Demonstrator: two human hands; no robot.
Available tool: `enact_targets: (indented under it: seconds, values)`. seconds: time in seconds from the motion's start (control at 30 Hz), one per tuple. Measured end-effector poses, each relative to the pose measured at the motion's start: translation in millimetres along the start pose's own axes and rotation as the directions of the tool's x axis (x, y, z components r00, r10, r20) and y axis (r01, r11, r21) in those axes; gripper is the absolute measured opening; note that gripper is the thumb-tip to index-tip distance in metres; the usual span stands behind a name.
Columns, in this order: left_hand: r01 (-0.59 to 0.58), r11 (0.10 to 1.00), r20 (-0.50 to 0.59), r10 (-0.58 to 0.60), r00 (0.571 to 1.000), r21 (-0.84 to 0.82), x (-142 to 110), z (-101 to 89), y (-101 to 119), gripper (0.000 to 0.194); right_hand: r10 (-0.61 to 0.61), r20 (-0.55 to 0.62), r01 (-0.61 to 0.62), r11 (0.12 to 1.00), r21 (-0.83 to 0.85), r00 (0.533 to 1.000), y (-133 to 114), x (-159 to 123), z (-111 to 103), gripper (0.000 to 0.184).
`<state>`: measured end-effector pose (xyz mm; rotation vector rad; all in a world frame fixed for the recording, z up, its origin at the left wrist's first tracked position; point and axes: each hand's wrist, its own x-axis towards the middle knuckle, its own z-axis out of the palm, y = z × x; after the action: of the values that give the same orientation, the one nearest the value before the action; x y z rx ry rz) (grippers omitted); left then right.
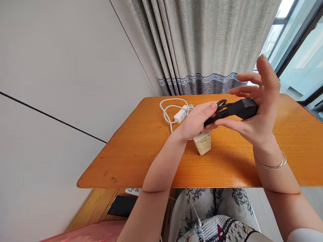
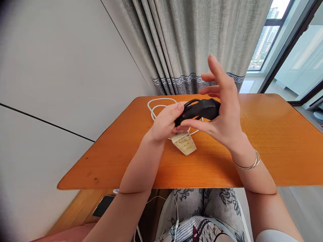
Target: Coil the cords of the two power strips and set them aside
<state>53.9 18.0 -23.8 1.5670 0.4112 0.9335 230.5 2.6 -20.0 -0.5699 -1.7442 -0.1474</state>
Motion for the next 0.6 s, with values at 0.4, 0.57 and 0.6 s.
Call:
enact_targets:
  seconds: [0.4,0.57,0.6]
  values:
    - [-0.016,0.999,-0.027,0.017,1.000,0.035,-1,5.4,-2,0.066,0.349,0.172,-0.366,0.927,0.078,0.921,-3,2,-4,0.044]
    - [-0.089,0.995,0.015,0.088,0.996,0.054,-1,1.8,-7,0.062,0.372,0.173,-0.388,0.919,0.070,0.912,-4,3,-3,0.044]
    - [-0.093,0.993,0.033,0.091,0.995,0.068,-1,1.0,-7,0.060,0.377,0.176,-0.394,0.917,0.070,0.909,-4,3,-4,0.044]
